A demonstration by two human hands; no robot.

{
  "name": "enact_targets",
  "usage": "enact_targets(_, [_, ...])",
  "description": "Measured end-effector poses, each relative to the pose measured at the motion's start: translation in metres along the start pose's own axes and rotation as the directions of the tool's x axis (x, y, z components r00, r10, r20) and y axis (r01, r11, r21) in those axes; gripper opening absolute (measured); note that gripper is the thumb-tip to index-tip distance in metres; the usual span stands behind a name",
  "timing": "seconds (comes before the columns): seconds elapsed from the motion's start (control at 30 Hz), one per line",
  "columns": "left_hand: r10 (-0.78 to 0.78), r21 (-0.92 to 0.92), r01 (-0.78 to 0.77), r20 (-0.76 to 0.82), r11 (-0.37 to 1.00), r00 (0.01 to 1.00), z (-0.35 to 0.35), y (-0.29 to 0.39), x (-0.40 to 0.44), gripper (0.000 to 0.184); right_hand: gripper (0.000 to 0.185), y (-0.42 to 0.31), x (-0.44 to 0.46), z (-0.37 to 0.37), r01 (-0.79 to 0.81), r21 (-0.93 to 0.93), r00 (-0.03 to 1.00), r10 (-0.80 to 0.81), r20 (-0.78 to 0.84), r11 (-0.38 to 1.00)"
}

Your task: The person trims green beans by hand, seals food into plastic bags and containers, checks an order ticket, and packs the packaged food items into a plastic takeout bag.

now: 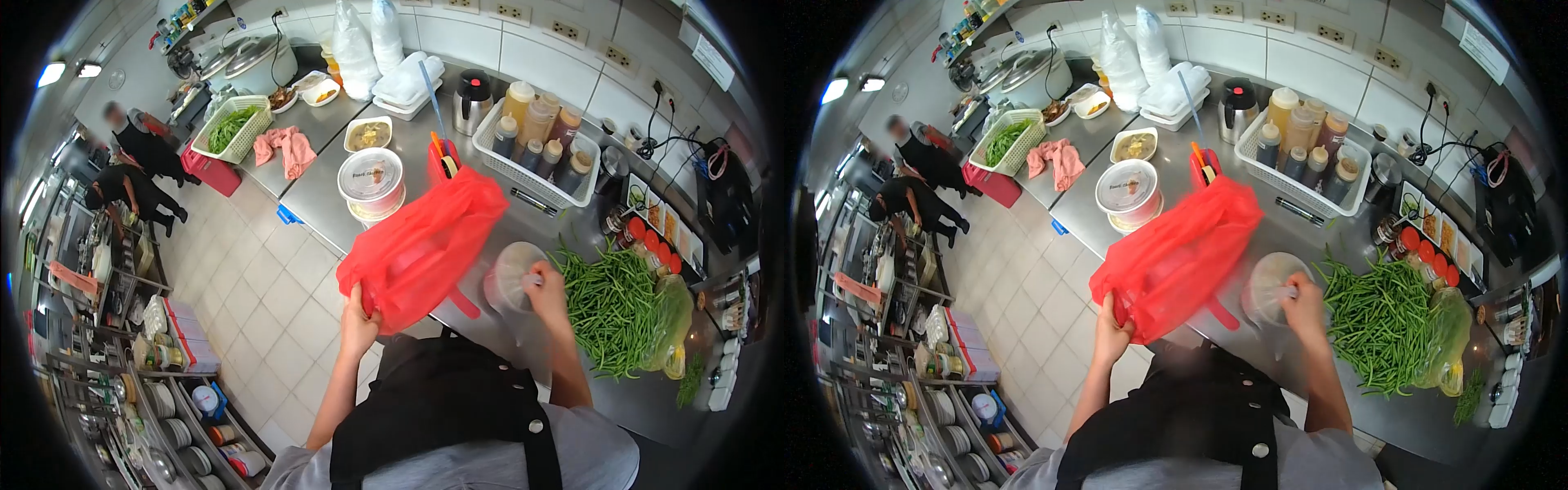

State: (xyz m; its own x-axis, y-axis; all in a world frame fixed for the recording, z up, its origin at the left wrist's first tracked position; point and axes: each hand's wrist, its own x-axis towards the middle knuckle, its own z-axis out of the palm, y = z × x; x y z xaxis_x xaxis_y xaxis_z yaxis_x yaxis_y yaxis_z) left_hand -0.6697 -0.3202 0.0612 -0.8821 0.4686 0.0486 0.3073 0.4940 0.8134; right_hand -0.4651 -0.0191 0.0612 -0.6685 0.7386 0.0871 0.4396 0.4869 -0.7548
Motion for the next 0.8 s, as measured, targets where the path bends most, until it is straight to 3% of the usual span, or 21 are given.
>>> enact_targets(0.07, [0.065, -0.112, -0.052, 0.119, 0.992, 0.991, 0.001, 0.008, 0.002, 0.074, 0.014, -0.010, -0.011, -0.028, -0.050, 0.042, 0.994, 0.054, -0.094, 0.998])
enact_targets(0.17, [0.117, -0.131, -0.087, 0.243, 0.988, 0.963, 0.000, 0.031, 0.005, 0.082, 0.013, -0.034, -0.020, -0.075, -0.025, 0.112, 0.969, 0.052, -0.242, 0.993])
enact_targets(0.2, [0.159, -0.179, -0.112, 0.279, 0.978, 0.947, 0.002, 0.040, 0.007, 0.083, 0.013, -0.047, -0.022, -0.095, -0.056, 0.011, 0.961, 0.057, -0.272, 0.998])
enact_targets(0.33, [0.159, -0.256, -0.051, 0.418, 0.965, 0.894, 0.023, 0.062, 0.011, 0.085, 0.012, -0.101, -0.030, -0.148, 0.025, -0.035, 0.898, -0.038, -0.438, 0.999])
enact_targets(0.43, [0.331, -0.358, -0.137, 0.565, 0.924, 0.756, 0.044, 0.082, 0.005, 0.088, 0.013, -0.130, -0.031, -0.173, 0.124, 0.046, 0.865, -0.085, -0.494, 0.991])
enact_targets(0.47, [0.335, -0.361, -0.138, 0.568, 0.922, 0.752, 0.052, 0.084, 0.004, 0.088, 0.013, -0.138, -0.032, -0.178, 0.121, 0.043, 0.863, -0.084, -0.498, 0.992])
enact_targets(0.53, [0.465, -0.510, -0.084, 0.689, 0.856, 0.556, 0.068, 0.088, 0.004, 0.084, 0.015, -0.149, -0.032, -0.184, 0.185, 0.240, 0.896, -0.063, -0.441, 0.953])
enact_targets(0.57, [0.558, -0.588, -0.114, 0.662, 0.801, 0.501, 0.069, 0.107, 0.008, 0.076, 0.015, -0.154, -0.031, -0.184, 0.232, 0.277, 0.905, -0.102, -0.413, 0.932])
enact_targets(0.6, [0.558, -0.589, -0.112, 0.664, 0.801, 0.498, 0.081, 0.098, 0.010, 0.076, 0.015, -0.156, -0.031, -0.180, 0.228, 0.276, 0.905, -0.099, -0.414, 0.934])
enact_targets(0.73, [0.264, -0.359, 0.049, 0.767, 0.932, 0.585, 0.129, 0.047, 0.017, 0.063, 0.015, -0.153, -0.023, -0.138, 0.134, 0.536, 0.985, -0.050, -0.167, 0.834])
enact_targets(0.8, [0.384, -0.437, -0.062, 0.702, 0.897, 0.601, 0.144, 0.028, 0.018, 0.057, 0.012, -0.139, -0.016, -0.101, 0.146, 0.503, 0.988, -0.101, -0.116, 0.852])
